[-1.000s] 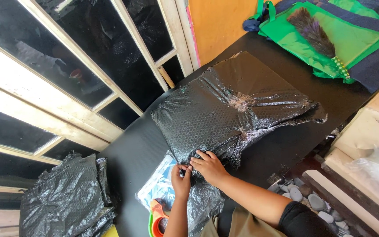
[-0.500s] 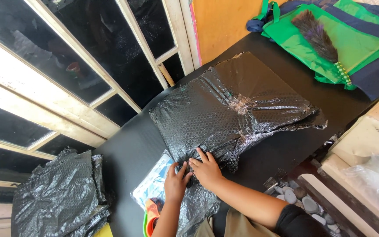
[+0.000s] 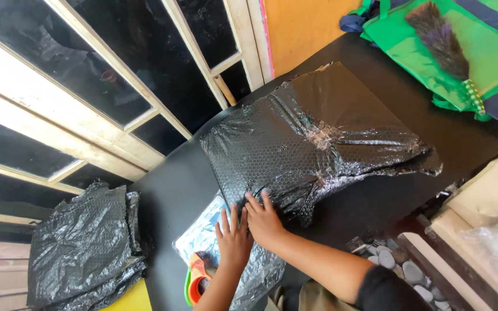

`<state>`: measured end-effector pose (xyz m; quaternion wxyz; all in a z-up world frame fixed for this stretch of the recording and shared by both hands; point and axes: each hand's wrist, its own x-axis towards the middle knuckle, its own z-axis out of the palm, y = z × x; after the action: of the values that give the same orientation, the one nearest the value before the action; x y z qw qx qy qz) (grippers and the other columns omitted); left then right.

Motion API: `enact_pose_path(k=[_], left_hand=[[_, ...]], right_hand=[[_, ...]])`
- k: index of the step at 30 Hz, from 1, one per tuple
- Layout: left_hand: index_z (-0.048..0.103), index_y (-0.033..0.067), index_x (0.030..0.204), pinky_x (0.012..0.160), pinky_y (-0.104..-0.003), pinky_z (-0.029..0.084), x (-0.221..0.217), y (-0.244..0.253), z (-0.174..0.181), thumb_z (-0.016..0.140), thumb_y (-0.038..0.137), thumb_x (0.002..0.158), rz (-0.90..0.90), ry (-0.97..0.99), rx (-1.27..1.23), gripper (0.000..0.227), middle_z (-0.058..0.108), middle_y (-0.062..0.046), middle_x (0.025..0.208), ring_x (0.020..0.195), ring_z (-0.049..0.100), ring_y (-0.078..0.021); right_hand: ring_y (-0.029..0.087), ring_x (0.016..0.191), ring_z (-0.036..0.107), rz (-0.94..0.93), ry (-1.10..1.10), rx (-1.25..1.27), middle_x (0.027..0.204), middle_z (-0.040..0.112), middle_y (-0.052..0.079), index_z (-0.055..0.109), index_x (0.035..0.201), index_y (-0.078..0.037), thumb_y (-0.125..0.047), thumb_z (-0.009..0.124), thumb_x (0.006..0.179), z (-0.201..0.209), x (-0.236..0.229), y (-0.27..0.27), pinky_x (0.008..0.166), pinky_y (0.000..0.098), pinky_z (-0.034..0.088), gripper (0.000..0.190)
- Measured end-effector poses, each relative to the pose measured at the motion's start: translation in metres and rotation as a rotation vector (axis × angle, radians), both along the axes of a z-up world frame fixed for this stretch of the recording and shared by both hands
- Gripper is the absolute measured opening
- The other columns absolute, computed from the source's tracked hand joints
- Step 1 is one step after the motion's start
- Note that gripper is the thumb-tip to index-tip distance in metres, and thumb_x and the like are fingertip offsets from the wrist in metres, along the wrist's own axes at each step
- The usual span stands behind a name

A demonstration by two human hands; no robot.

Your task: Wrapping a pillow in black bubble wrap and securing it with clear tape.

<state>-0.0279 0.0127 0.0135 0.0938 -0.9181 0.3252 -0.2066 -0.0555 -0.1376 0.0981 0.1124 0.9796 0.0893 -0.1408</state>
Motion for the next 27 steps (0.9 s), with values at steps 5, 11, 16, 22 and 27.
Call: enact_pose_path(k=[5, 11, 16, 22, 27], left_hand=[[0.028, 0.0439, 0.160, 0.109, -0.071, 0.029, 0.001, 0.007, -0.003, 0.053, 0.064, 0.095, 0.176, 0.718, -0.293, 0.072, 0.020, -0.010, 0.170, 0.155, 0.012, -0.0462], [0.069, 0.0263, 0.136, 0.114, -0.049, 0.036, -0.003, -0.009, 0.030, 0.072, 0.033, 0.093, 0.187, 0.455, -0.883, 0.044, 0.053, -0.018, 0.147, 0.139, 0.049, -0.0350], [0.057, 0.0327, 0.145, 0.105, -0.059, 0.044, -0.009, -0.027, -0.029, 0.072, 0.049, 0.088, 0.292, 0.243, -0.544, 0.061, 0.035, -0.034, 0.159, 0.139, 0.043, -0.0544], [0.046, 0.0300, 0.153, 0.105, -0.062, 0.039, -0.026, -0.070, 0.007, 0.067, 0.045, 0.088, 0.525, 0.308, -0.503, 0.070, 0.019, -0.032, 0.169, 0.147, 0.033, -0.0551], [0.061, 0.0010, 0.133, 0.115, -0.058, 0.034, -0.072, -0.191, 0.039, 0.065, 0.025, 0.098, 0.264, 0.008, -0.972, 0.043, 0.038, -0.033, 0.159, 0.151, 0.037, -0.0468]], right_hand=[[0.043, 0.130, 0.052, -0.271, -0.724, 0.861, 0.108, 0.077, -0.005, 0.077, 0.106, -0.016, -0.012, 0.064, 0.084, 0.048, -0.038, -0.113, 0.089, 0.0543, 0.034, 0.026], [0.027, 0.120, 0.064, -0.673, -0.702, 0.900, 0.113, 0.076, 0.003, 0.081, 0.106, -0.015, -0.022, 0.065, 0.094, -0.010, -0.139, -0.307, 0.108, 0.0413, 0.045, 0.021], [0.022, 0.106, 0.067, -0.866, -0.842, 0.794, 0.109, 0.075, 0.001, 0.080, 0.105, -0.017, -0.013, 0.064, 0.099, -0.045, -0.233, -0.411, 0.100, 0.0361, 0.049, 0.017], [0.027, 0.125, 0.061, -1.197, -0.561, 1.060, 0.137, 0.064, 0.009, 0.065, 0.134, -0.015, -0.025, 0.062, 0.096, -0.066, -0.248, -0.485, 0.097, 0.0385, 0.050, 0.040], [0.026, 0.146, 0.047, -1.303, 0.058, 1.099, 0.160, 0.047, 0.007, 0.025, 0.165, -0.025, -0.064, 0.042, 0.091, -0.045, -0.211, -0.501, 0.119, 0.0420, 0.035, 0.085]])
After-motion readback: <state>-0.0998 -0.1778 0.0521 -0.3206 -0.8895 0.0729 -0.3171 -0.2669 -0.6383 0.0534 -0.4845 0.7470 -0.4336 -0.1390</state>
